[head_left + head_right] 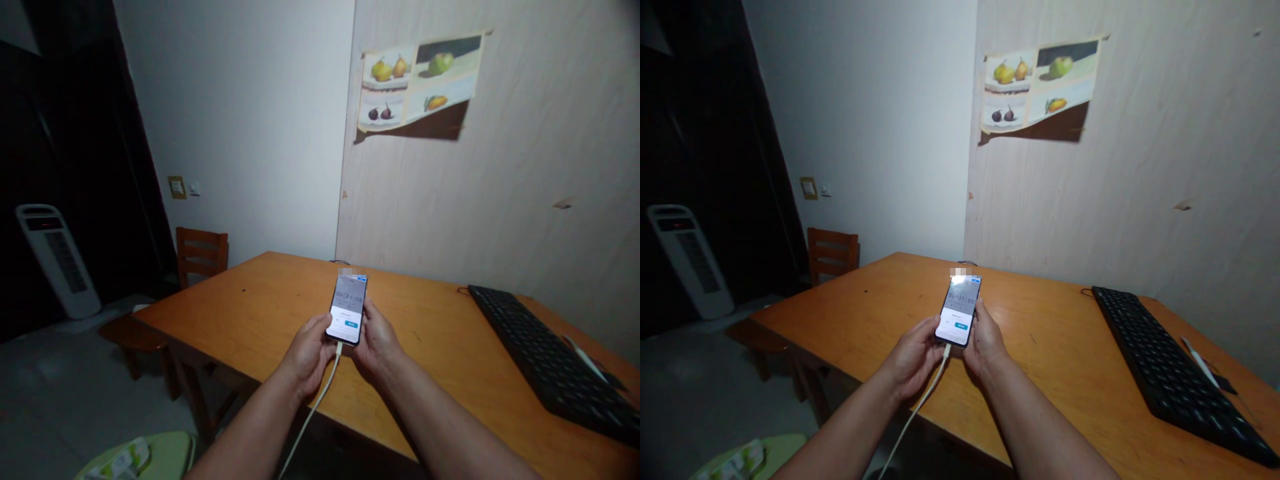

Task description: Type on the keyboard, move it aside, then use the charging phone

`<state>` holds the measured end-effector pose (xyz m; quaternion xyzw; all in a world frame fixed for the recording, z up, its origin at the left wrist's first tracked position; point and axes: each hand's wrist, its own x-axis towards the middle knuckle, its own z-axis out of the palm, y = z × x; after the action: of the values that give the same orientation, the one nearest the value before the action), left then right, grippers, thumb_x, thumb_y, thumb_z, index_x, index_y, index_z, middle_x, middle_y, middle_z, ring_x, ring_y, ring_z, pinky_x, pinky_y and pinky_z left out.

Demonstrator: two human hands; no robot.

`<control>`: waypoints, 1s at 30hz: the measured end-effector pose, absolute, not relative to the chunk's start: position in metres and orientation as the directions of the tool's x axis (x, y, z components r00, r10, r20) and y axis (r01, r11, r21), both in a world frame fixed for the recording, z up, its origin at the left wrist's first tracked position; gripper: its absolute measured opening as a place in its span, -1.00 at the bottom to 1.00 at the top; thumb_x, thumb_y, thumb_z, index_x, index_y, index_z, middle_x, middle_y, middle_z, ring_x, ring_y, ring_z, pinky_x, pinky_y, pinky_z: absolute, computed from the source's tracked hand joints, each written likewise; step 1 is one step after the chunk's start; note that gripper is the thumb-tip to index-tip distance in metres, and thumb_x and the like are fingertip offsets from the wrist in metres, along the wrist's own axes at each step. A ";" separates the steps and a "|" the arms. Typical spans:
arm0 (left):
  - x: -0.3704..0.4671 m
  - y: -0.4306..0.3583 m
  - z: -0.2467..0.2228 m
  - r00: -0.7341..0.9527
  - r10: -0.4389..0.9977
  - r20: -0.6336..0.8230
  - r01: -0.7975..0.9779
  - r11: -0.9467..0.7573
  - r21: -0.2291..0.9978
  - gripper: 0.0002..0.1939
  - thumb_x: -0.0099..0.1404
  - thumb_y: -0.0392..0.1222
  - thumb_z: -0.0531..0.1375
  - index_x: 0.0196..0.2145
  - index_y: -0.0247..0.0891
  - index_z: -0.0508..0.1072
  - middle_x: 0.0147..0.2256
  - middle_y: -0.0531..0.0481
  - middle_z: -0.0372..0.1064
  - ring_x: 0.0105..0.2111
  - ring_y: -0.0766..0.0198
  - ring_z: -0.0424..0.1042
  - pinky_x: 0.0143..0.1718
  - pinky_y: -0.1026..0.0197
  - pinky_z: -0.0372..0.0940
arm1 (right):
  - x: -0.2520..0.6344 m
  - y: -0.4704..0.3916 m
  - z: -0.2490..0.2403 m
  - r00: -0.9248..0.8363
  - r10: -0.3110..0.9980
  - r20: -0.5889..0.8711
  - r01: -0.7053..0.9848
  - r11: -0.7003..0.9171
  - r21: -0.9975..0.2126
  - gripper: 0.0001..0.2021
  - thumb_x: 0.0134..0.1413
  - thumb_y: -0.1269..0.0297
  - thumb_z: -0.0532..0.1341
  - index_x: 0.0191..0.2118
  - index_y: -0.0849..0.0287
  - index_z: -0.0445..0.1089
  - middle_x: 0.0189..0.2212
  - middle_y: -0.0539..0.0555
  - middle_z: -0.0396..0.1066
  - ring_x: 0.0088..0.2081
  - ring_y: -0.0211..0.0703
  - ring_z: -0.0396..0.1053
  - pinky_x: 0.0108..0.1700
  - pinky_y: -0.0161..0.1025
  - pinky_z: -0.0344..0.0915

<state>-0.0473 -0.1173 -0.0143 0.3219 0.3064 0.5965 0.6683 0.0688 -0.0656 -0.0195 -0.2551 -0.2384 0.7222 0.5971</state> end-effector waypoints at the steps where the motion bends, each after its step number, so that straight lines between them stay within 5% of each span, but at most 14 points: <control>1: -0.047 -0.121 -0.016 0.115 0.991 -0.067 -0.557 0.120 0.822 -0.79 0.33 -0.21 0.22 -0.13 -0.37 0.48 -0.16 -0.23 0.53 -0.24 0.20 0.53 -0.19 0.18 0.43 | 0.069 -0.067 -0.018 -0.145 0.986 -0.082 -0.744 -0.163 -0.648 -0.60 0.41 0.08 0.00 -0.08 0.26 0.47 -0.33 0.13 0.62 -0.33 -0.05 0.59 -0.14 -0.04 0.52; 6: -0.046 -0.132 -0.025 0.254 0.940 -0.228 -0.331 0.306 0.893 -0.86 0.23 -0.28 0.19 -0.29 -0.42 0.47 -0.38 -0.14 0.47 -0.52 0.35 0.45 -0.49 0.33 0.32 | 0.071 -0.072 -0.015 -0.122 0.989 -0.079 -0.729 -0.144 -0.670 -0.56 0.40 0.01 -0.01 -0.10 0.26 0.47 -0.40 0.13 0.60 -0.44 -0.08 0.56 -0.34 -0.15 0.51; 11: -0.046 -0.133 -0.028 0.198 0.961 -0.192 -0.302 0.246 0.921 -0.84 0.19 -0.23 0.16 -0.32 -0.39 0.45 -0.48 -0.03 0.39 -0.69 0.50 0.19 -0.70 0.41 -0.08 | 0.070 -0.073 -0.015 -0.149 0.986 -0.078 -0.727 -0.163 -0.667 -0.56 0.39 -0.02 0.01 -0.09 0.25 0.45 -0.42 0.12 0.59 -0.47 -0.07 0.54 -0.42 -0.17 0.49; 16: -0.042 -0.137 -0.028 0.142 0.976 -0.164 -0.268 0.197 0.943 -0.86 0.17 -0.20 0.09 -0.37 -0.30 0.40 -0.60 0.13 0.24 -0.77 0.52 -0.04 -0.72 0.35 -0.23 | 0.071 -0.072 -0.021 -0.202 0.978 -0.052 -0.733 -0.186 -0.655 -0.62 0.38 0.01 0.04 -0.12 0.21 0.43 -0.47 0.06 0.56 -0.54 -0.12 0.50 -0.49 -0.21 0.47; 30: -0.040 -0.152 -0.017 -0.012 0.983 -0.186 -0.135 0.183 0.974 -0.83 0.20 -0.18 0.11 -0.48 -0.27 0.41 -0.73 0.18 0.03 -0.71 0.44 -0.06 -0.60 0.32 -0.11 | 0.071 -0.064 -0.034 -0.164 0.982 -0.090 -0.727 -0.182 -0.662 -0.71 0.42 0.12 0.00 -0.07 0.16 0.38 -0.38 0.03 0.59 -0.45 -0.14 0.56 -0.39 -0.19 0.56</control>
<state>-0.0403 -0.1517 -0.0165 0.4108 0.5157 0.4899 0.5704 0.0713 -0.0638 -0.0343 -0.2617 -0.2437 0.7230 0.5911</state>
